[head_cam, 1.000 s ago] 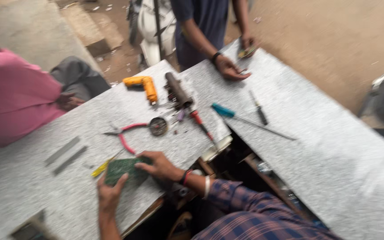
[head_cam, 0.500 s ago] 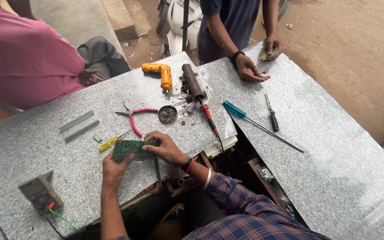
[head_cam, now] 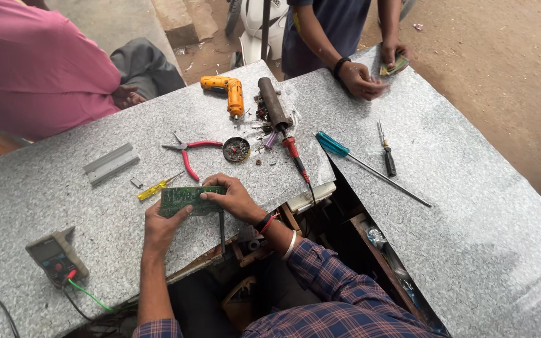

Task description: The person holds a green circuit board, flips it over, and uses a yellow screwdriver to tighten or adjust components on the board. They repeatedly reposition the board and continue working on different areas with the screwdriver.

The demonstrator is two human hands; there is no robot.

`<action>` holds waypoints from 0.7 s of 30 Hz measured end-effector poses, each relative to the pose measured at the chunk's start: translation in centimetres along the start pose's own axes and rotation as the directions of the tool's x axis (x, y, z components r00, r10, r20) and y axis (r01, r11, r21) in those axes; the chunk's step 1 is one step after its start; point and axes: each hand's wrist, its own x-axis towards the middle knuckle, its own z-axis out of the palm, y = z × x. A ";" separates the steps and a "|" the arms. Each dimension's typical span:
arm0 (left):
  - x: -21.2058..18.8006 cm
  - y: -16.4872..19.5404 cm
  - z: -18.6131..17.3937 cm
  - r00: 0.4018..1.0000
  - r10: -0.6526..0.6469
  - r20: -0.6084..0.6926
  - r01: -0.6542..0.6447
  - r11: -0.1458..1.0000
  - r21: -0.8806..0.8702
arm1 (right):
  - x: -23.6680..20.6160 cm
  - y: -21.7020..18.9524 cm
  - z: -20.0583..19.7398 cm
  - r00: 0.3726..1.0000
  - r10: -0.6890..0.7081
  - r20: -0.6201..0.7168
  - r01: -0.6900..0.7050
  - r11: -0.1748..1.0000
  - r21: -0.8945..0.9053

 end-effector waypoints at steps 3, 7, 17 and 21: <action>0.3 -0.4 0.0 1.000 -0.010 -0.015 0.010 1.000 0.026 | 0.1 0.5 0.0 0.998 0.065 0.011 -0.065 0.998 0.000; 0.1 -1.4 0.1 0.998 -0.033 -0.061 0.038 0.995 0.089 | 0.4 1.3 -0.2 1.000 0.015 0.016 -0.015 1.000 -0.003; 0.2 -1.1 0.2 0.999 0.016 -0.036 -0.013 0.998 0.064 | 0.4 1.9 -0.2 0.999 0.047 0.009 -0.047 0.999 0.019; 0.4 -1.1 0.1 0.999 0.041 -0.033 -0.038 0.994 0.100 | 0.2 1.5 0.0 0.997 0.073 -0.018 -0.072 0.996 0.048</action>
